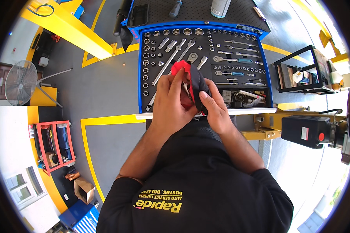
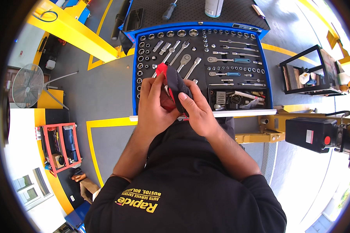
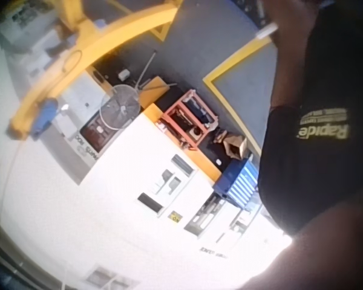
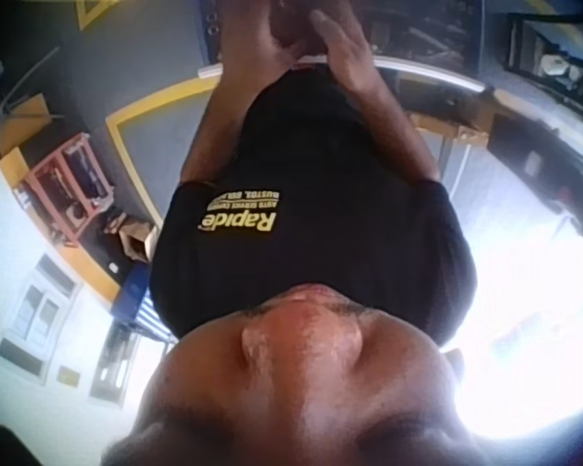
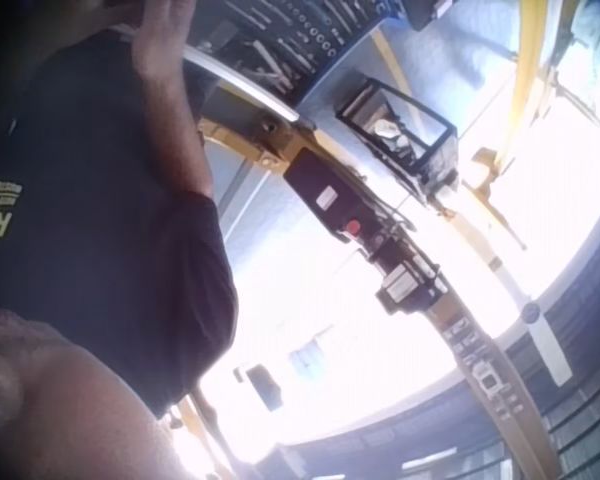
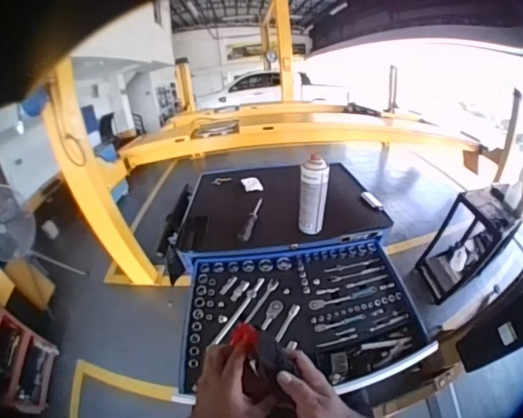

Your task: The person wipes various metal tools, including sockets and wrenches, with a red cloth over an open tool drawer. The person picks up each tool, wipes it, and places it back into the drawer.

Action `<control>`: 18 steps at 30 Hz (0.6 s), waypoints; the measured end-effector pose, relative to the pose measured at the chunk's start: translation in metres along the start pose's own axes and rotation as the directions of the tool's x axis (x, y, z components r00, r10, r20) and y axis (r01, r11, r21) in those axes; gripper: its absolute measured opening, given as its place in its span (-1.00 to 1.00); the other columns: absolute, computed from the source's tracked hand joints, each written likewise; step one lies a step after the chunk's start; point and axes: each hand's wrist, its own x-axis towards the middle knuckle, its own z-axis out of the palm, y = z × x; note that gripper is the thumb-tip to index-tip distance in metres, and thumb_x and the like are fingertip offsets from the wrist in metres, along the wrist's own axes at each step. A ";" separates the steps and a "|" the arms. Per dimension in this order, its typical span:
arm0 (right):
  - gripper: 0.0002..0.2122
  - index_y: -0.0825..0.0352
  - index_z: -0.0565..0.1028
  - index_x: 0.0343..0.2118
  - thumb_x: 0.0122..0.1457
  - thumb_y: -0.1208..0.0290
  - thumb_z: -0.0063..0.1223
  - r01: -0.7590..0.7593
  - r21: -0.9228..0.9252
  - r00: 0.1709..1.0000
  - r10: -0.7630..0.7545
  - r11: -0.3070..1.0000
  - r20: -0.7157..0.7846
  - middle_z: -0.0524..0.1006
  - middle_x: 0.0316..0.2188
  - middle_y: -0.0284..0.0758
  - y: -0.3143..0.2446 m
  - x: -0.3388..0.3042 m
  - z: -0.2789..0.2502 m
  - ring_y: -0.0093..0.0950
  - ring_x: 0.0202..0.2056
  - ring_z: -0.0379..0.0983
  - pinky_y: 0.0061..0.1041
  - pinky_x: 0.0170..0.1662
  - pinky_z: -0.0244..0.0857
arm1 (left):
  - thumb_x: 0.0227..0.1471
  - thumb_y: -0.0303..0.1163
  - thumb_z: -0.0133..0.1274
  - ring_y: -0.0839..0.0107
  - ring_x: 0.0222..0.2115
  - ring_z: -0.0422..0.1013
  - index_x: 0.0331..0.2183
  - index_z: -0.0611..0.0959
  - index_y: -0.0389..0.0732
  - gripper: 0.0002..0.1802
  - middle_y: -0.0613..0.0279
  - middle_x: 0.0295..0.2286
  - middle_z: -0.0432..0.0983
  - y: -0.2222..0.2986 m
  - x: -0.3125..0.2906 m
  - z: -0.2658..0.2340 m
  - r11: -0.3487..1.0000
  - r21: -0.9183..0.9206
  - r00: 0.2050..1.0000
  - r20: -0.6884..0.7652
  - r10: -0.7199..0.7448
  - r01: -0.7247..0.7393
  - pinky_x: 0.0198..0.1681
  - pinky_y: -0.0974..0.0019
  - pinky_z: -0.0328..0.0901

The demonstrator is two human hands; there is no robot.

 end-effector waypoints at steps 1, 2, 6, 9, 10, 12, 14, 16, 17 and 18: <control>-0.63 0.40 0.29 0.26 0.52 0.30 -0.14 -0.001 0.038 1.000 0.002 0.999 -0.017 0.52 -0.01 -0.35 -0.002 0.001 0.000 -0.63 0.03 0.40 -0.56 0.14 0.30 | -0.35 -0.38 0.53 0.08 -0.01 0.38 0.26 0.39 -0.29 0.09 0.04 -0.08 0.38 0.000 -0.001 -0.001 0.996 -0.087 1.000 0.009 -0.020 0.021 0.02 0.07 0.35; -0.62 0.43 0.31 0.26 0.52 0.30 -0.14 -0.002 0.075 0.999 0.005 0.997 -0.034 0.53 0.01 -0.34 -0.003 0.001 0.000 -0.62 0.04 0.40 -0.55 0.17 0.29 | -0.33 -0.40 0.52 0.10 -0.02 0.38 0.26 0.38 -0.29 0.09 0.04 -0.09 0.37 -0.001 -0.001 -0.002 0.984 -0.174 0.999 0.020 -0.039 0.042 0.02 0.09 0.35; -0.60 0.48 0.36 0.23 0.46 0.32 -0.08 -0.025 0.163 0.961 0.068 0.986 -0.266 0.54 0.07 -0.26 0.007 0.005 -0.012 -0.54 0.10 0.44 -0.50 0.21 0.29 | -0.26 -0.52 0.48 0.30 0.01 0.39 0.27 0.37 -0.32 0.04 0.14 -0.03 0.35 -0.011 -0.005 0.002 0.912 -0.409 1.000 -0.006 -0.029 0.024 0.06 0.22 0.34; -0.56 0.50 0.35 0.26 0.40 0.37 -0.05 -0.012 0.440 0.951 0.146 0.898 -0.272 0.53 0.10 -0.16 0.012 0.007 -0.022 -0.40 0.13 0.48 -0.38 0.23 0.33 | -0.23 -0.55 0.47 0.32 0.08 0.36 0.29 0.34 -0.32 0.04 0.17 0.00 0.32 -0.017 -0.004 -0.005 0.880 -0.474 0.999 0.035 0.008 0.009 0.11 0.25 0.31; -0.55 0.50 0.34 0.26 0.40 0.37 -0.06 -0.024 0.464 0.969 0.135 0.885 -0.206 0.53 0.11 -0.15 0.012 0.007 -0.029 -0.38 0.13 0.49 -0.36 0.23 0.33 | -0.23 -0.56 0.46 0.32 0.09 0.36 0.29 0.33 -0.32 0.04 0.17 0.01 0.32 -0.018 -0.003 -0.006 0.858 -0.513 0.999 0.051 0.020 0.009 0.12 0.26 0.30; -0.50 0.49 0.30 0.30 0.38 0.33 -0.06 -0.044 0.541 0.990 0.109 0.840 -0.089 0.50 0.17 -0.11 0.007 0.006 -0.028 -0.32 0.17 0.47 -0.29 0.26 0.33 | -0.23 -0.53 0.46 0.26 0.09 0.35 0.28 0.36 -0.29 0.03 0.13 0.03 0.35 -0.018 -0.002 -0.009 0.841 -0.541 0.997 0.073 0.034 0.010 0.14 0.24 0.28; -0.48 0.48 0.28 0.31 0.39 0.28 -0.06 -0.116 0.722 0.988 0.155 0.683 0.012 0.48 0.19 -0.11 -0.002 0.001 -0.022 -0.32 0.20 0.45 -0.27 0.27 0.32 | -0.26 -0.45 0.48 0.16 0.04 0.34 0.26 0.41 -0.24 0.01 0.06 0.04 0.40 -0.016 -0.001 -0.012 0.853 -0.522 0.996 0.085 0.038 0.012 0.13 0.17 0.25; -0.43 0.45 0.24 0.34 0.39 0.20 -0.05 -0.218 0.798 0.972 0.198 0.562 0.126 0.43 0.25 -0.10 -0.009 -0.001 -0.021 -0.30 0.24 0.41 -0.26 0.28 0.32 | -0.30 -0.45 0.47 0.13 0.06 0.33 0.26 0.43 -0.23 0.02 0.08 0.05 0.42 -0.016 0.000 -0.013 0.868 -0.496 0.993 0.111 0.033 0.026 0.15 0.14 0.25; -0.45 0.45 0.25 0.32 0.39 0.20 -0.03 -0.215 0.739 0.976 0.151 0.639 0.154 0.44 0.23 -0.12 -0.007 -0.001 -0.023 -0.31 0.23 0.42 -0.27 0.27 0.33 | -0.31 -0.46 0.47 0.11 0.07 0.33 0.25 0.43 -0.22 0.02 0.09 0.06 0.42 -0.016 0.000 -0.013 0.875 -0.483 0.992 0.124 0.031 0.033 0.16 0.13 0.24; -0.46 0.44 0.27 0.30 0.38 0.21 -0.01 -0.205 0.675 0.977 0.106 0.709 0.186 0.45 0.21 -0.13 -0.003 0.001 -0.025 -0.33 0.21 0.43 -0.28 0.26 0.35 | -0.33 -0.46 0.46 0.09 0.07 0.33 0.25 0.44 -0.22 0.02 0.10 0.05 0.42 -0.015 0.001 -0.015 0.884 -0.467 0.989 0.144 0.039 0.033 0.16 0.11 0.23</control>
